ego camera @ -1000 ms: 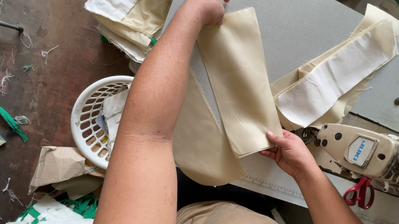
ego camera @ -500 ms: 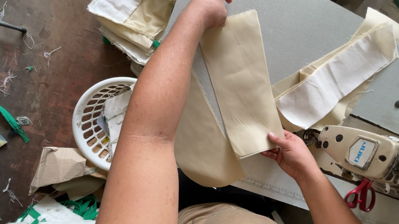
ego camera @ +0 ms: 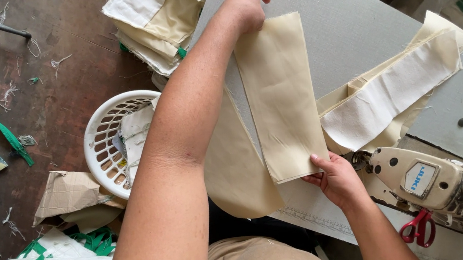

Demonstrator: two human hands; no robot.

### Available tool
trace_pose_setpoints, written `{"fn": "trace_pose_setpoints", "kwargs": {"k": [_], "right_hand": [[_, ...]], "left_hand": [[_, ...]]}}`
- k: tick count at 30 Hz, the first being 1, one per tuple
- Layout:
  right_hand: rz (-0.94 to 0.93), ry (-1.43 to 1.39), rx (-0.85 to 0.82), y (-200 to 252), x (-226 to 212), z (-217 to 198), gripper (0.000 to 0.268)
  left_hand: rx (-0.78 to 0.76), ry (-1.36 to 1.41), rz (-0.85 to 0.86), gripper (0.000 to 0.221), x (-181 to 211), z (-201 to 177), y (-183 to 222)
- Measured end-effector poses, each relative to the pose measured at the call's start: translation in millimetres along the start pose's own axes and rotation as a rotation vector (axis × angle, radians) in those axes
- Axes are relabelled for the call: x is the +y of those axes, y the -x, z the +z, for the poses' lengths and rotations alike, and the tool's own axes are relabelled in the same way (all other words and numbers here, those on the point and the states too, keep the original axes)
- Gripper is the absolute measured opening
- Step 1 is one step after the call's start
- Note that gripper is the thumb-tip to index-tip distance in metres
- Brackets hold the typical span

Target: Cutting fabric pieces with scissors and organizing them into stacks on a work table.

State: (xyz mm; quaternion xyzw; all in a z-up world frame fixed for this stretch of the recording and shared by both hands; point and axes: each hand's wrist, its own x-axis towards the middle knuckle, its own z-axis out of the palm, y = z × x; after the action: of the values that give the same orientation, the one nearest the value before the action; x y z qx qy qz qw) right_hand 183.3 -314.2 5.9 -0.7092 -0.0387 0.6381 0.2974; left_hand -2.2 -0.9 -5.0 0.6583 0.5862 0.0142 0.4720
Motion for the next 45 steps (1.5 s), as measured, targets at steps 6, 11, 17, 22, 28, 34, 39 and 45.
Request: {"fn": "trace_pose_setpoints", "kwargs": {"k": [6, 11, 17, 22, 28, 34, 39, 45], "right_hand": [[-0.002, 0.023, 0.01, 6.1, -5.1, 5.6, 0.02], [-0.027, 0.141, 0.095, 34.7, -20.6, 21.8, 0.018], [-0.205, 0.882, 0.343, 92.1, -9.5, 28.8, 0.028], [-0.916, 1.149, -0.096, 59.6, 71.7, 31.6, 0.023], [-1.15, 1.233, -0.213, 51.5, 77.3, 60.7, 0.021], [-1.253, 0.956, 0.063, 34.2, 22.9, 97.8, 0.036], [-1.13, 0.823, -0.018, 28.4, -32.0, 146.5, 0.049], [-0.822, 0.446, -0.209, 7.8, -33.0, 158.8, 0.013]], "left_hand": [[-0.008, -0.015, -0.029, 0.049, 3.0, -2.9, 10.0], [0.352, -0.216, 0.346, 0.041, -26.7, 15.1, 25.4], [0.649, -0.313, 0.298, 0.013, -110.9, 24.4, 140.2], [0.696, -0.405, 0.284, 0.022, -135.7, 61.1, 174.5], [0.904, -0.244, 0.4, 0.009, -132.1, 62.3, 191.6], [0.941, -0.208, 0.491, 0.019, -133.7, 68.1, 204.2], [0.908, -0.098, 0.568, 0.03, -119.1, 61.8, 223.5], [0.602, -0.005, 0.361, 0.086, -107.3, 33.6, 246.3]]}}
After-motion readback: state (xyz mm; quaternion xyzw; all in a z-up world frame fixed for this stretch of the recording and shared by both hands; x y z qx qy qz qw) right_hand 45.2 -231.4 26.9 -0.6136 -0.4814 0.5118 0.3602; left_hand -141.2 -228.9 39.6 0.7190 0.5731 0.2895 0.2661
